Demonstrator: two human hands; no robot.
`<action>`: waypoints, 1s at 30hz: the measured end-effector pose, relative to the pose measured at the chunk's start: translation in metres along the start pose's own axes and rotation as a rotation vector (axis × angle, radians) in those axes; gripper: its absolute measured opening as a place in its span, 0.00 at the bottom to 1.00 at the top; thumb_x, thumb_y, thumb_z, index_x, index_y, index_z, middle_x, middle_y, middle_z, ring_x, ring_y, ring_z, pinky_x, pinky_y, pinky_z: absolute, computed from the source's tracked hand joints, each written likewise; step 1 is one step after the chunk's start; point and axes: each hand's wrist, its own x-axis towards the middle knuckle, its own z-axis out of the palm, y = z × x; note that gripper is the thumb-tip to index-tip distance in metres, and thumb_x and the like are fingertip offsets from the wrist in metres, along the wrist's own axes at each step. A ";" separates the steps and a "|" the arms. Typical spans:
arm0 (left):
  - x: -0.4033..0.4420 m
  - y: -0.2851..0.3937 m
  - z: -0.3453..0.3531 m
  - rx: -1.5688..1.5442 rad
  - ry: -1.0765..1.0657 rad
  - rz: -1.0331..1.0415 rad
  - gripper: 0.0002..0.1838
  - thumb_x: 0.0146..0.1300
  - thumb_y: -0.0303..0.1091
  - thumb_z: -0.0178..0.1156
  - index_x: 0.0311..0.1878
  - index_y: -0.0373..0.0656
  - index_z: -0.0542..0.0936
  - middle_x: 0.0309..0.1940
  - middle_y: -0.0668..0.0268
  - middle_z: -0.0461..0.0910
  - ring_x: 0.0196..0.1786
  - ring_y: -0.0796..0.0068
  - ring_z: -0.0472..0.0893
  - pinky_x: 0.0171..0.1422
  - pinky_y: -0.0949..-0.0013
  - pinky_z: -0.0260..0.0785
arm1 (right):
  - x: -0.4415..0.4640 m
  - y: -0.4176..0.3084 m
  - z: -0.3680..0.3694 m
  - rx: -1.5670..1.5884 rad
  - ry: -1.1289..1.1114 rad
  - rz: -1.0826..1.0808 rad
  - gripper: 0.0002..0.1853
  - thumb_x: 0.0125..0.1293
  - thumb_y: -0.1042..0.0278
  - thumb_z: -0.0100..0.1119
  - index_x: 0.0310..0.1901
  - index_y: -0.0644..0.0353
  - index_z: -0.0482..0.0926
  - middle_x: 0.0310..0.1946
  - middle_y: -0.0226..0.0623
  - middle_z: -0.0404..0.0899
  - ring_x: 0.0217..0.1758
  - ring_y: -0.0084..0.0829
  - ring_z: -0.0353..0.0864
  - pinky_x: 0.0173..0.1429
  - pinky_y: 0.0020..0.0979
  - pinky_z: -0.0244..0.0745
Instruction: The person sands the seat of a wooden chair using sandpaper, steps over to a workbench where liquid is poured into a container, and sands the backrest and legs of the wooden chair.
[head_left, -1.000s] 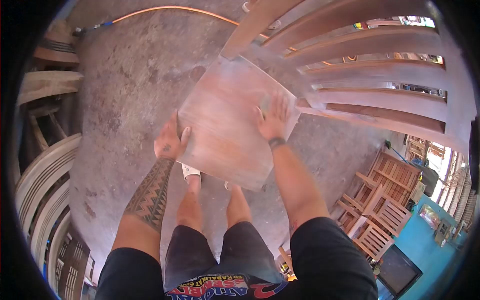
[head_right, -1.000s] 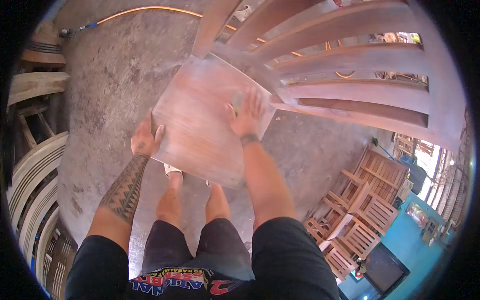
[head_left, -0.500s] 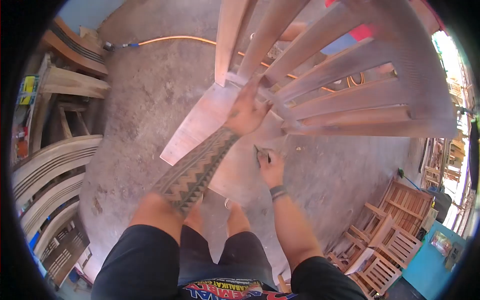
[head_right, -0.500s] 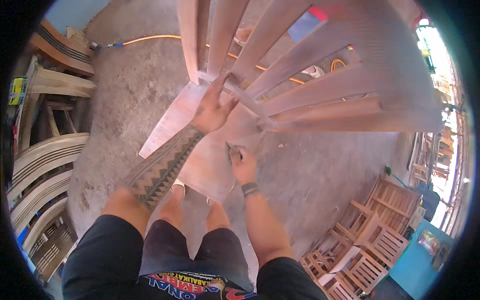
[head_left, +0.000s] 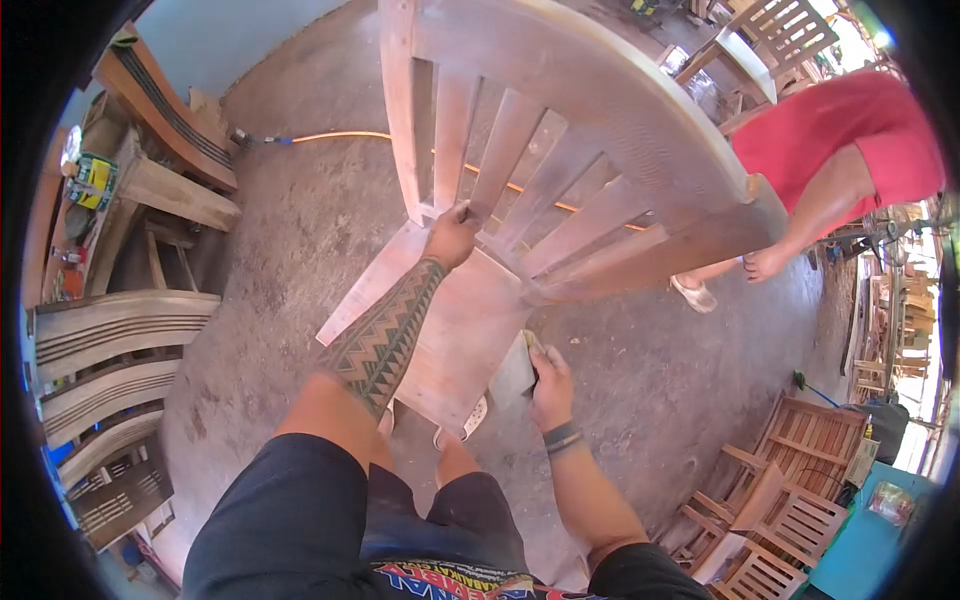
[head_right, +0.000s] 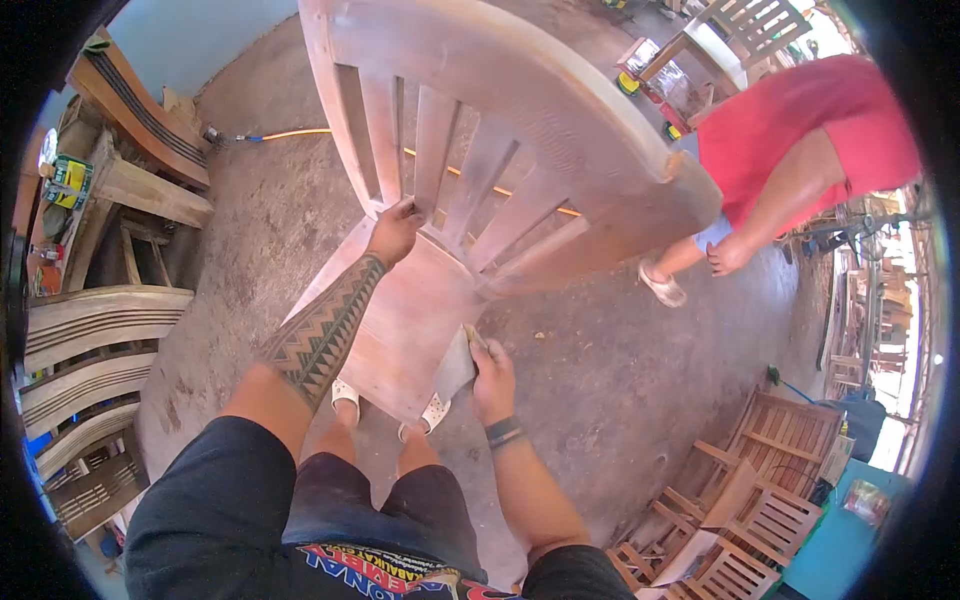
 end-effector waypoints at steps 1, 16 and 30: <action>-0.002 0.000 -0.003 0.032 0.025 -0.010 0.27 0.77 0.31 0.61 0.76 0.34 0.77 0.67 0.55 0.86 0.70 0.59 0.84 0.73 0.59 0.74 | 0.003 -0.012 0.010 0.085 0.009 0.004 0.12 0.82 0.64 0.65 0.56 0.64 0.87 0.44 0.26 0.85 0.46 0.17 0.79 0.52 0.24 0.75; -0.201 0.080 -0.007 -0.524 0.040 0.022 0.29 0.78 0.31 0.68 0.78 0.32 0.73 0.59 0.62 0.86 0.58 0.73 0.85 0.67 0.65 0.80 | -0.004 -0.085 0.127 -0.267 -0.408 -0.098 0.30 0.86 0.53 0.58 0.78 0.66 0.74 0.70 0.47 0.81 0.70 0.34 0.84 0.71 0.36 0.80; -0.114 0.075 -0.060 0.111 0.292 0.265 0.24 0.72 0.28 0.63 0.70 0.45 0.85 0.63 0.53 0.88 0.67 0.51 0.86 0.74 0.55 0.77 | -0.040 -0.445 0.207 -2.110 -0.630 -1.069 0.50 0.62 0.47 0.79 0.82 0.57 0.68 0.80 0.60 0.64 0.82 0.65 0.65 0.84 0.58 0.63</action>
